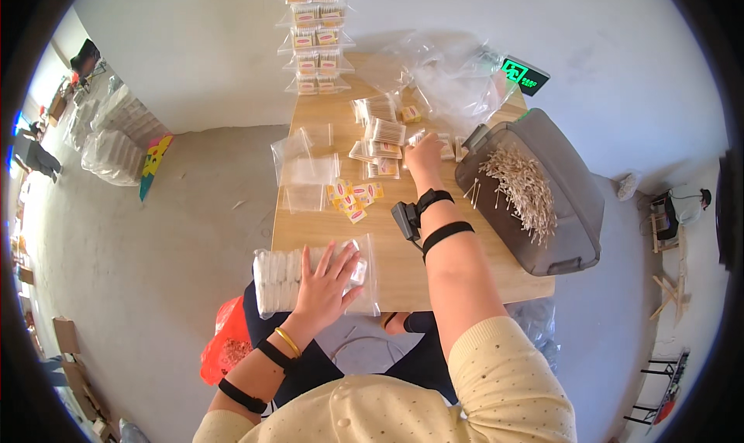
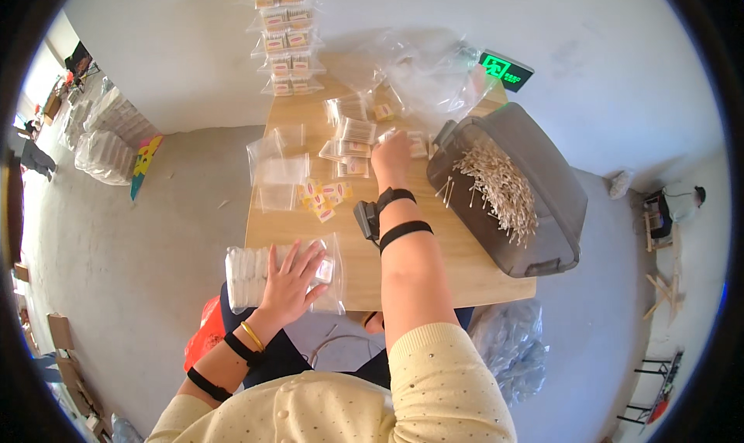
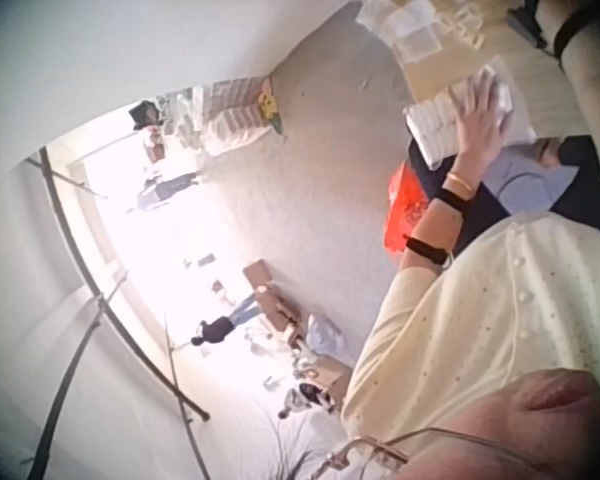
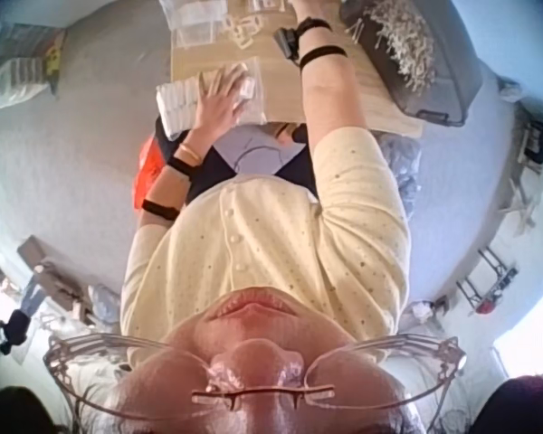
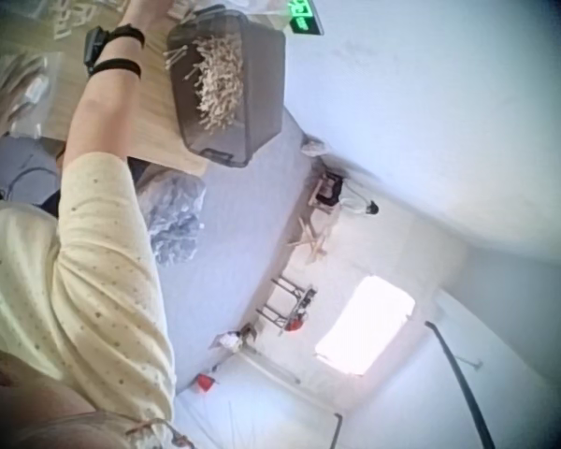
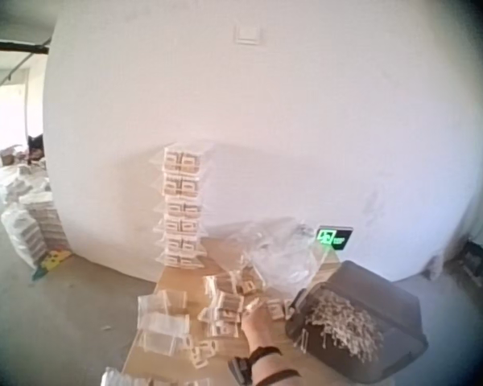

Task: Manually sorting and placing cotton swabs and packets into plastic bags at a packaging station.

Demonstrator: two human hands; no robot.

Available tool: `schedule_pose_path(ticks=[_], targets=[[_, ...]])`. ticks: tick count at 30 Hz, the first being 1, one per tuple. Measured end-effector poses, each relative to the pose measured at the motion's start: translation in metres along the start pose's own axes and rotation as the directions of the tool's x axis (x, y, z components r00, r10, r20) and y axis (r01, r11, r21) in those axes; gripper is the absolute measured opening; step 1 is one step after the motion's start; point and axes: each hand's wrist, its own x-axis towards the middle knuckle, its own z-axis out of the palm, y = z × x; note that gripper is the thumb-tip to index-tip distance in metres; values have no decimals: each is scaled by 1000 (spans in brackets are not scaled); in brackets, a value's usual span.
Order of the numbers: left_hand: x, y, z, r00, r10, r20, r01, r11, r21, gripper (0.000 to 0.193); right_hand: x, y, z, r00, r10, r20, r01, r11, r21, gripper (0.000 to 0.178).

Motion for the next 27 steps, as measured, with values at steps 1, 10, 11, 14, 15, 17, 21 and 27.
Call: schedule_pose_path(ticks=[1, 10, 11, 14, 15, 17, 21, 27], targets=[[1, 1, 0, 1000, 1, 2, -1, 1000, 7, 61, -4, -1, -4, 999, 37, -39, -36, 999, 38, 43], [-1, 2, 2, 999, 3, -41, -1, 998, 59, 61, -153, 100, -88, 940, -340, 4, 338, 933, -123, 42], [-1, 3, 3, 999, 6, -34, -4, 998, 59, 61, -162, 112, -86, 932, -361, 13, 360, 926, -115, 42], [-2, 2, 4, 1000, 3, -20, -2, 997, 77, 61, -182, 107, -99, 963, -270, 13, 267, 957, 115, 45], [-2, 2, 4, 1000, 5, -28, -3, 997, 77, 62, -189, 107, -104, 951, -248, 186, 207, 954, 216, 47], [-4, 1, 5, 999, 2, -44, 1, 997, 76, 62, -201, 108, -112, 824, -244, 512, 41, 926, 375, 50], [-4, 2, 6, 999, 17, -48, -13, 997, 71, 62, -214, 96, -95, 507, -501, 702, 154, 854, 498, 43], [-7, 3, -5, 992, 16, -124, -18, 1000, -21, 73, -221, 47, -47, 126, -510, 851, -64, 852, 520, 45]])
